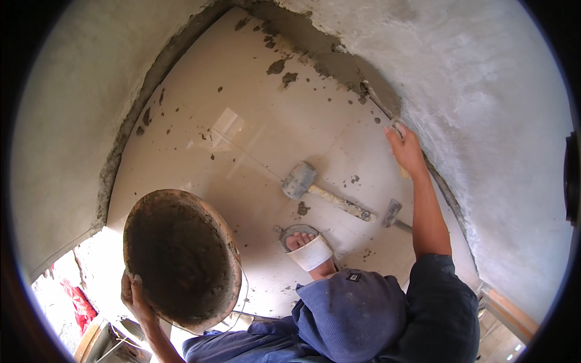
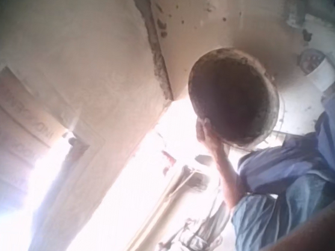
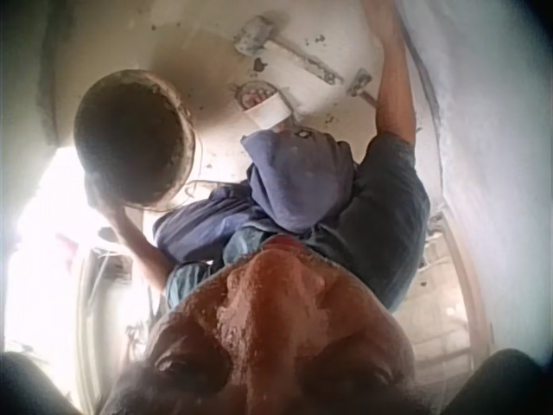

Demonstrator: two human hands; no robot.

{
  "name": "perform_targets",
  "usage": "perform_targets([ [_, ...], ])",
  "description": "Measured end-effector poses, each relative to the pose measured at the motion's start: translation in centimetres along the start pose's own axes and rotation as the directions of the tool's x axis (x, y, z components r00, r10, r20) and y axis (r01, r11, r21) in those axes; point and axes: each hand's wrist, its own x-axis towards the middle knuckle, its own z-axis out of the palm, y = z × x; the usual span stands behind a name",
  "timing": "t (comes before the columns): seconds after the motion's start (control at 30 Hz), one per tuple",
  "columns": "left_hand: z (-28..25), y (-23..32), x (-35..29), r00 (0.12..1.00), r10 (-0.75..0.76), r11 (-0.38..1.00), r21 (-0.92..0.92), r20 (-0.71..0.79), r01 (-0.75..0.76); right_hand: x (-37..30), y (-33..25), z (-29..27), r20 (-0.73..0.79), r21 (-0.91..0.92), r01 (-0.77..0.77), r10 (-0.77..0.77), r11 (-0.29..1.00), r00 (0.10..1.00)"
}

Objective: The person spreads cement on the floor with a trowel, places a white ceramic tile into the prepared area, and taps it with a hammer to level and secure it. The person repeats this process for additional tiles, adjusting their positions and smoothing the cement around the edges.

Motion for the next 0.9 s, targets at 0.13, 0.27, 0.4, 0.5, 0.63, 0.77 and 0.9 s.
perform_targets([
  [0.13,0.5,0.7,0.2,1.000,0.024,1.000,0.018,0.005,-0.024,2.6,-2.1,1.4,-0.035,-0.179,0.242,-0.252,0.954,0.967],
  [0.27,1.0,2.0,-0.2,0.999,0.029,0.998,0.055,-0.016,-0.028,4.2,-5.0,2.4,-0.093,-0.142,0.299,-0.313,0.944,0.945],
  [0.4,1.6,2.7,-0.6,0.995,-0.004,0.988,0.155,-0.096,0.019,-1.8,-9.6,1.5,0.053,-0.245,0.451,-0.453,0.858,0.890],
  [0.5,2.3,3.4,-0.3,0.996,0.012,0.984,0.176,-0.083,0.003,-6.3,-16.0,2.6,0.498,-0.163,0.682,-0.537,0.712,0.680],
  [0.63,3.9,4.5,0.4,0.998,0.054,0.994,0.097,-0.031,-0.051,-10.5,-24.2,10.1,0.617,-0.211,0.965,-0.746,0.153,0.253],
  [0.77,4.9,4.8,0.0,0.994,0.075,0.988,0.144,-0.075,-0.064,-14.2,-28.2,17.6,0.739,-0.153,0.975,-0.673,-0.164,0.003],
  [0.9,5.3,4.0,-0.8,0.984,0.128,0.976,0.189,-0.121,-0.104,-18.4,-27.8,18.4,0.911,-0.013,0.974,-0.405,-0.227,-0.082],
])
